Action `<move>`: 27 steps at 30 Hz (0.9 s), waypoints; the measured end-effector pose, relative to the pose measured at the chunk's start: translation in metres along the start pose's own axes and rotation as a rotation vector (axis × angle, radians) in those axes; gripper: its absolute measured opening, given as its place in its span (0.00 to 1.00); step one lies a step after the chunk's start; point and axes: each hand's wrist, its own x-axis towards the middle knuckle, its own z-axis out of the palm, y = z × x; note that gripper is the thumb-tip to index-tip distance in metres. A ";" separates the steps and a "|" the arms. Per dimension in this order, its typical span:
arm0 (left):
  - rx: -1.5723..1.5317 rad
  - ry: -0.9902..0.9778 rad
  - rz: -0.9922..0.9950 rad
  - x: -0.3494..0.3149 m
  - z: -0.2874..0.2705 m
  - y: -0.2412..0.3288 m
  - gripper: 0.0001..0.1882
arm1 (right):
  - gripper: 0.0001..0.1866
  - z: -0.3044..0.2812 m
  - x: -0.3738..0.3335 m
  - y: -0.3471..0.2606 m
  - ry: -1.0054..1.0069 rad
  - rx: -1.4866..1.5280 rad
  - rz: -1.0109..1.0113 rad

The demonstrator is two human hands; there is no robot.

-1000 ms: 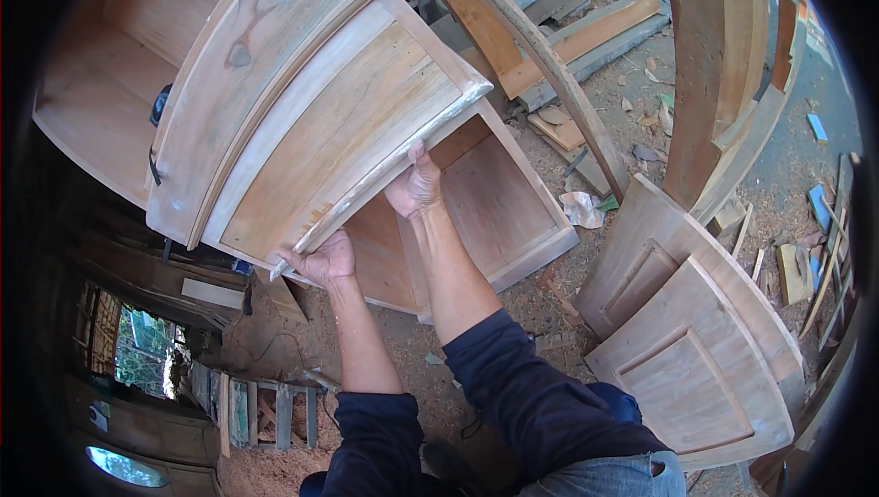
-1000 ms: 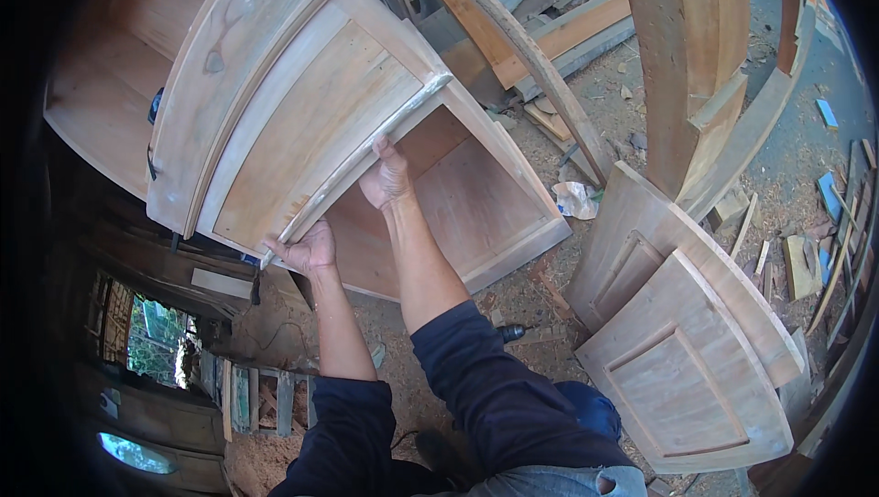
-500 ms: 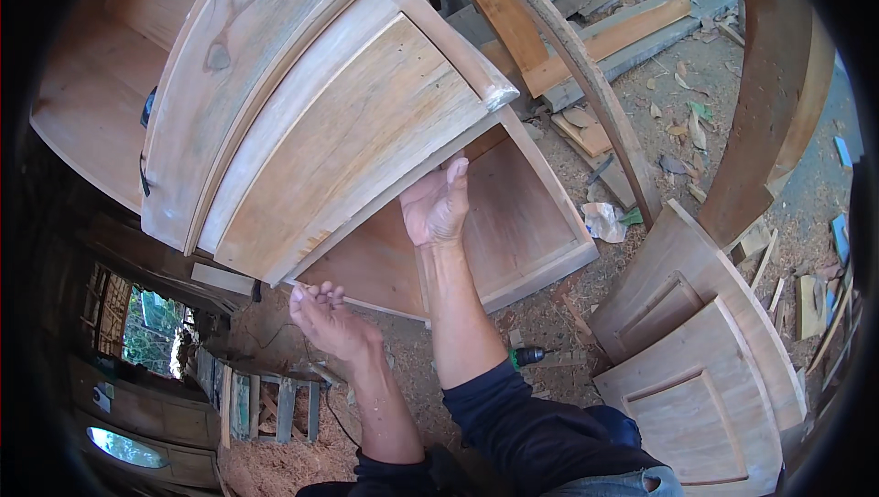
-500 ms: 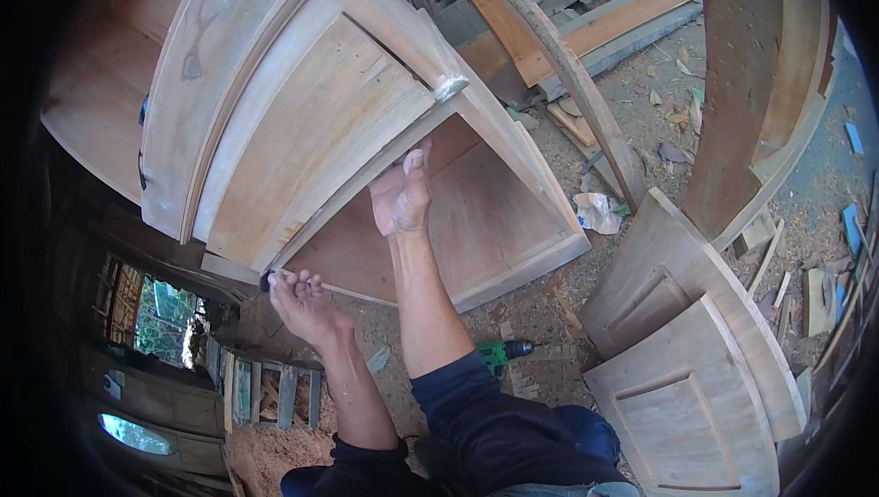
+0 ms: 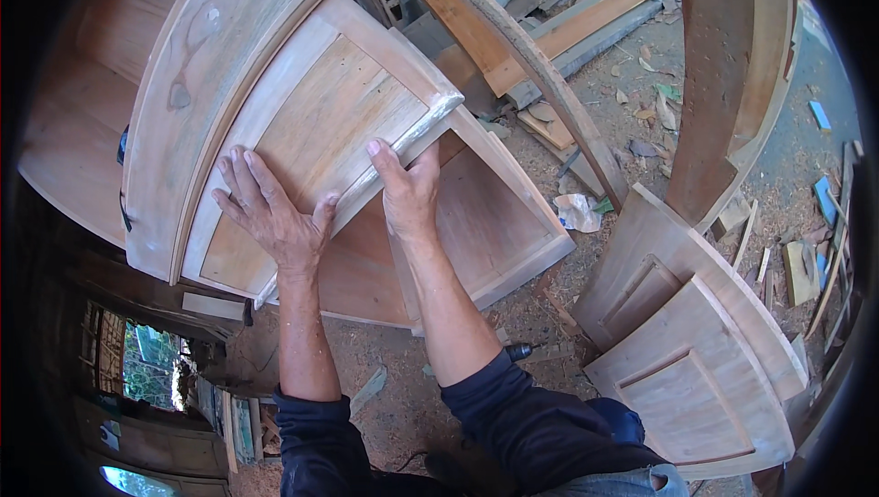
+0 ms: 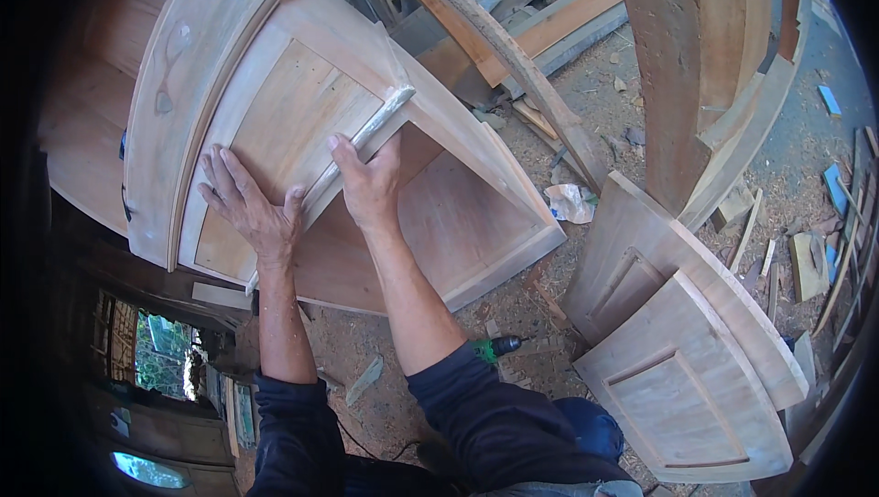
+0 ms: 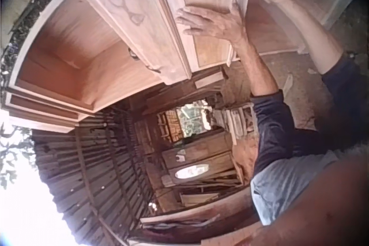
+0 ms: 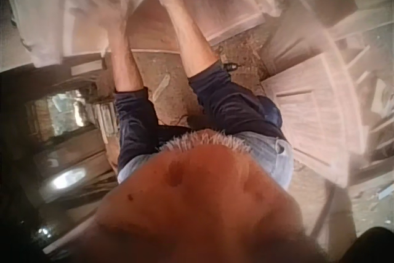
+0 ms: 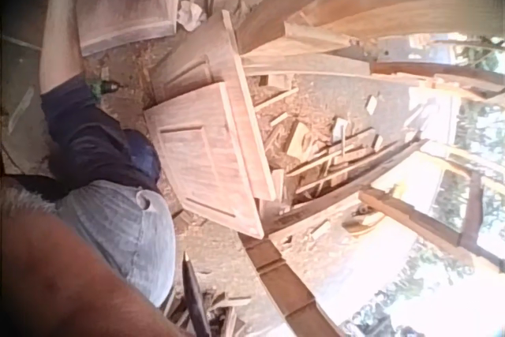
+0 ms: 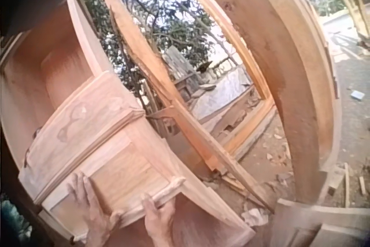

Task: The person installs hardware and a drawer into a wooden cabinet using a power drill and by hand.

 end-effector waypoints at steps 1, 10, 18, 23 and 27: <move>-0.027 0.008 0.014 -0.003 -0.002 0.002 0.52 | 0.40 -0.006 0.001 0.002 0.003 0.000 -0.009; 0.019 -0.120 0.098 -0.019 -0.035 -0.011 0.60 | 0.43 -0.030 0.004 0.058 -0.249 0.711 0.446; 0.108 -0.247 0.111 -0.013 -0.064 -0.008 0.71 | 0.52 -0.044 0.017 0.069 -0.483 0.834 0.517; 0.078 -0.262 0.082 -0.016 -0.068 -0.017 0.72 | 0.57 -0.048 0.003 0.050 -0.426 0.795 0.427; 0.096 -0.292 0.043 -0.010 -0.070 -0.009 0.71 | 0.57 -0.049 0.001 0.055 -0.411 0.684 0.432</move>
